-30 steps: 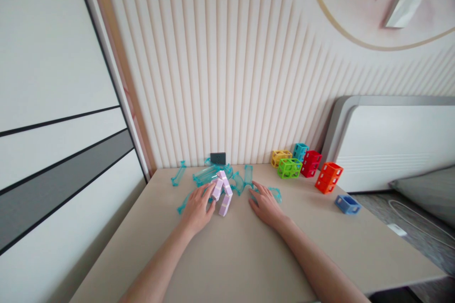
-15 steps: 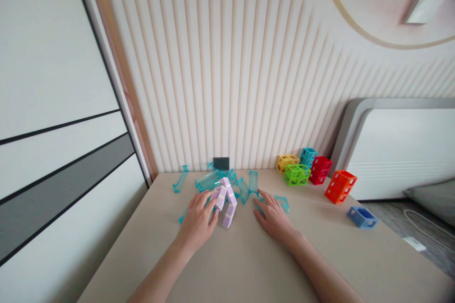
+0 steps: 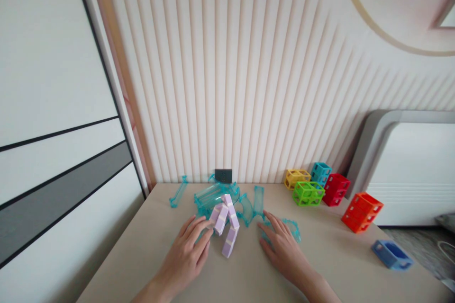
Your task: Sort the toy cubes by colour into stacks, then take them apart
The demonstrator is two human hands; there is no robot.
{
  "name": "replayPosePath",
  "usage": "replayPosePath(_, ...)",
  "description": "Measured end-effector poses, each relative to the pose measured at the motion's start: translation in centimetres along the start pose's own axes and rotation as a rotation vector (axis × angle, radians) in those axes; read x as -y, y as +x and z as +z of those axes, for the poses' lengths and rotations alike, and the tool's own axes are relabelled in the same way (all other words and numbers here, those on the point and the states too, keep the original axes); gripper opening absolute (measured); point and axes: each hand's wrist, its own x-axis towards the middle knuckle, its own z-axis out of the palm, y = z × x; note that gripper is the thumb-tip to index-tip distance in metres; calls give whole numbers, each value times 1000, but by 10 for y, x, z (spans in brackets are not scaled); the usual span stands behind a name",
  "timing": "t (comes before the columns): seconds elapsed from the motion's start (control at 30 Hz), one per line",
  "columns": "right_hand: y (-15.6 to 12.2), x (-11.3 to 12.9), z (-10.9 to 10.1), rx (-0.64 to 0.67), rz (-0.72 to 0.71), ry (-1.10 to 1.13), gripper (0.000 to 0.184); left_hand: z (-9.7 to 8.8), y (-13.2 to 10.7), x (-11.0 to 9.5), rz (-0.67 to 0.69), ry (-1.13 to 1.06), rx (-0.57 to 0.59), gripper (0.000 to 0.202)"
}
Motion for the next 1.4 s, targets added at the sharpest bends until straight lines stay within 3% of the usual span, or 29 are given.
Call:
replayPosePath(0.2,0,7,-7,42,1,-4,37,0,-4,5,-46,-19,40,40)
replayPosePath(0.67,2,11,-15,40,9,-29,39,4,-11,17,-182,-10,54,27)
replayPosePath(0.8,3,13,-16,7,50,19,37,-4,5,32,-203,-11,28,25)
replayPosePath(0.93,3,15,-16,-21,71,83,32,-3,41,62,-274,-46,105,24)
replayPosePath(1.13,4,13,-10,-85,83,146,29,31,97,91,-498,-183,245,35)
replayPosePath(1.4,7,8,-9,-269,133,200,32,93,119,102,-661,-332,253,44)
